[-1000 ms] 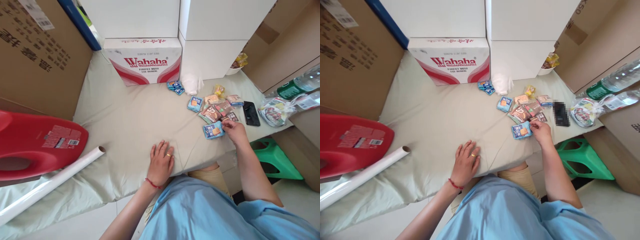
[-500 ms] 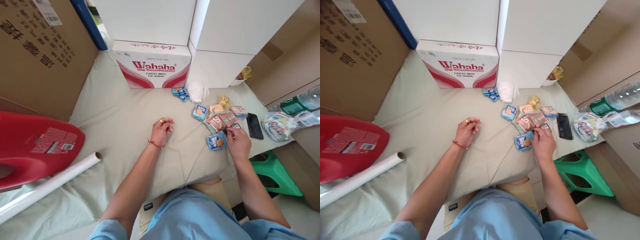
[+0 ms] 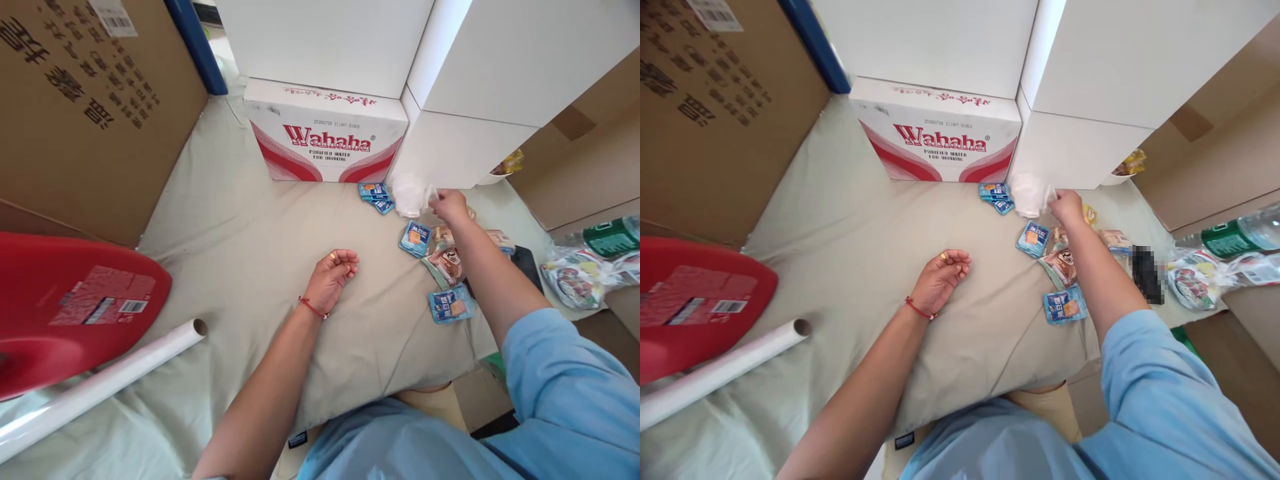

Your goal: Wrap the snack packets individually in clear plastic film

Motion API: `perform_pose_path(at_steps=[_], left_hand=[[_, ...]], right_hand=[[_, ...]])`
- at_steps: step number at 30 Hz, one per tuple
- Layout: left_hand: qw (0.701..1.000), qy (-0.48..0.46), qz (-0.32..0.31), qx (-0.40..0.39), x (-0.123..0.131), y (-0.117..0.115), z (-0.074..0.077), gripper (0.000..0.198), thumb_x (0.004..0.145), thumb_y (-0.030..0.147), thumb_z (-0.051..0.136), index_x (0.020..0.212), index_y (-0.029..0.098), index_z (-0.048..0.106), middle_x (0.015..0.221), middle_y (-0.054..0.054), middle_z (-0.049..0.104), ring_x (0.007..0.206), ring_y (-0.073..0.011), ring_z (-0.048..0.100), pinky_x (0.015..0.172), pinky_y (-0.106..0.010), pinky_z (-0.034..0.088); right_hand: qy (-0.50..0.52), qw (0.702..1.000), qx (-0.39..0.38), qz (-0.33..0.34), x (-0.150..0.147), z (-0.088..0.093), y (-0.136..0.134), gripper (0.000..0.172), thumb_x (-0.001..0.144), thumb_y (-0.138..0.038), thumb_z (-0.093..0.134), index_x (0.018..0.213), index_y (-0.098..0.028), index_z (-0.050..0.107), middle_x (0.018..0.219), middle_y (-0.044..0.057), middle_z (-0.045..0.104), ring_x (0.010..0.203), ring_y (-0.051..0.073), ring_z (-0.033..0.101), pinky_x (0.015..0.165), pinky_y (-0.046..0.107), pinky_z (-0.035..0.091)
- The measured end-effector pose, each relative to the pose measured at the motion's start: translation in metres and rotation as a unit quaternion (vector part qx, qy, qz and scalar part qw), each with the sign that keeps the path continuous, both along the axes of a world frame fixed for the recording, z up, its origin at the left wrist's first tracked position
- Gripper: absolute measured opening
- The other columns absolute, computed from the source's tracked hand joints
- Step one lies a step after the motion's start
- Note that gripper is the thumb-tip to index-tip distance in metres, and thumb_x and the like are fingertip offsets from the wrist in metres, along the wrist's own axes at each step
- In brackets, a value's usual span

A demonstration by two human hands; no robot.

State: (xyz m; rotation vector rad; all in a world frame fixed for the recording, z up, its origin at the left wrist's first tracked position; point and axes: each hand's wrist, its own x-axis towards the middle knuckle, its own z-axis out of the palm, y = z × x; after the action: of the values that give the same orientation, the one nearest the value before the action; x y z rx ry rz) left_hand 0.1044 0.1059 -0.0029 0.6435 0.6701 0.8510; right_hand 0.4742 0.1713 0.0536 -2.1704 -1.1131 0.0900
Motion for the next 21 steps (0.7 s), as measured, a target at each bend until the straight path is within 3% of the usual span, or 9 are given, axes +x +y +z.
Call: perform_pose_path(at_steps=[2,5,7,9,11,13,15,18,21], left_hand=[[1.000,0.000,0.006,0.005,-0.001,0.000,0.000,0.024,0.068,0.018,0.081,0.091,0.017,0.074,0.091,-0.003,0.072,0.073,-0.0090,0.061,0.069,-0.024,0.048],[0.999,0.008,0.035,0.026,-0.001,0.001,0.000,0.024,0.069,0.022,0.083,0.091,0.018,0.073,0.090,-0.002,0.071,0.070,-0.0083,0.060,0.065,-0.023,0.046],[0.996,0.025,0.066,0.049,0.001,0.001,0.002,0.027,0.070,0.026,0.085,0.093,0.018,0.072,0.092,-0.002,0.070,0.068,-0.0080,0.059,0.061,-0.022,0.044],[0.992,0.047,0.096,0.066,0.002,0.001,0.004,0.036,0.072,0.032,0.088,0.102,0.020,0.071,0.099,-0.003,0.071,0.070,-0.0082,0.060,0.058,-0.022,0.043],[0.992,0.057,0.098,0.057,0.002,0.001,0.006,0.047,0.074,0.041,0.089,0.112,0.021,0.070,0.100,-0.004,0.071,0.068,-0.0089,0.061,0.053,-0.021,0.040],[0.996,0.047,0.066,0.028,0.000,0.001,0.007,0.054,0.076,0.051,0.087,0.116,0.020,0.068,0.087,-0.002,0.069,0.063,-0.0097,0.059,0.049,-0.022,0.036],[0.999,0.019,0.044,-0.002,-0.003,0.003,0.008,0.054,0.076,0.054,0.085,0.113,0.018,0.068,0.075,0.001,0.064,0.059,-0.0103,0.058,0.048,-0.022,0.034],[0.996,-0.020,0.082,-0.028,-0.008,0.007,0.007,0.046,0.073,0.048,0.085,0.105,0.018,0.070,0.075,0.001,0.065,0.062,-0.0107,0.059,0.052,-0.022,0.040],[0.989,0.007,0.147,0.003,-0.011,0.014,0.004,0.038,0.071,0.040,0.085,0.100,0.019,0.072,0.073,0.002,0.065,0.064,-0.0101,0.059,0.061,-0.023,0.046]], right_hand=[[0.009,0.999,0.020,-0.049,-0.007,0.005,-0.008,0.011,0.085,-0.013,0.060,0.087,-0.011,0.071,0.094,0.014,0.076,0.095,0.021,0.066,0.093,0.037,0.047],[0.108,0.976,0.177,-0.064,-0.045,0.016,-0.040,0.002,0.089,-0.024,0.064,0.087,-0.023,0.065,0.095,0.005,0.072,0.080,0.018,0.061,0.069,0.030,0.049],[0.354,0.899,0.254,0.045,-0.090,0.016,-0.065,0.016,0.082,-0.031,0.075,0.088,-0.026,0.061,0.088,-0.002,0.066,0.060,0.011,0.047,0.052,0.025,0.039],[0.435,0.871,0.205,0.105,-0.142,0.008,-0.085,0.029,0.072,-0.035,0.085,0.083,-0.023,0.061,0.076,-0.004,0.060,0.050,0.007,0.036,0.043,0.022,0.030],[0.582,0.787,0.127,0.161,-0.187,-0.004,-0.098,0.032,0.071,-0.036,0.088,0.084,-0.021,0.063,0.071,-0.006,0.055,0.048,0.004,0.031,0.041,0.019,0.026],[0.666,0.717,0.089,0.187,-0.216,-0.016,-0.104,0.033,0.069,-0.034,0.089,0.086,-0.020,0.064,0.066,-0.007,0.049,0.048,0.004,0.028,0.040,0.017,0.025],[0.707,0.675,0.079,0.195,-0.228,-0.025,-0.105,0.034,0.067,-0.031,0.090,0.088,-0.019,0.066,0.064,-0.007,0.046,0.048,0.004,0.027,0.040,0.017,0.024],[0.719,0.661,0.073,0.201,-0.226,-0.034,-0.103,0.038,0.066,-0.031,0.089,0.095,-0.020,0.067,0.063,-0.008,0.044,0.049,0.005,0.025,0.041,0.017,0.022],[0.666,0.715,0.044,0.209,-0.219,-0.040,-0.105,0.035,0.071,-0.039,0.085,0.094,-0.021,0.065,0.065,-0.007,0.045,0.050,0.006,0.027,0.043,0.019,0.021]])
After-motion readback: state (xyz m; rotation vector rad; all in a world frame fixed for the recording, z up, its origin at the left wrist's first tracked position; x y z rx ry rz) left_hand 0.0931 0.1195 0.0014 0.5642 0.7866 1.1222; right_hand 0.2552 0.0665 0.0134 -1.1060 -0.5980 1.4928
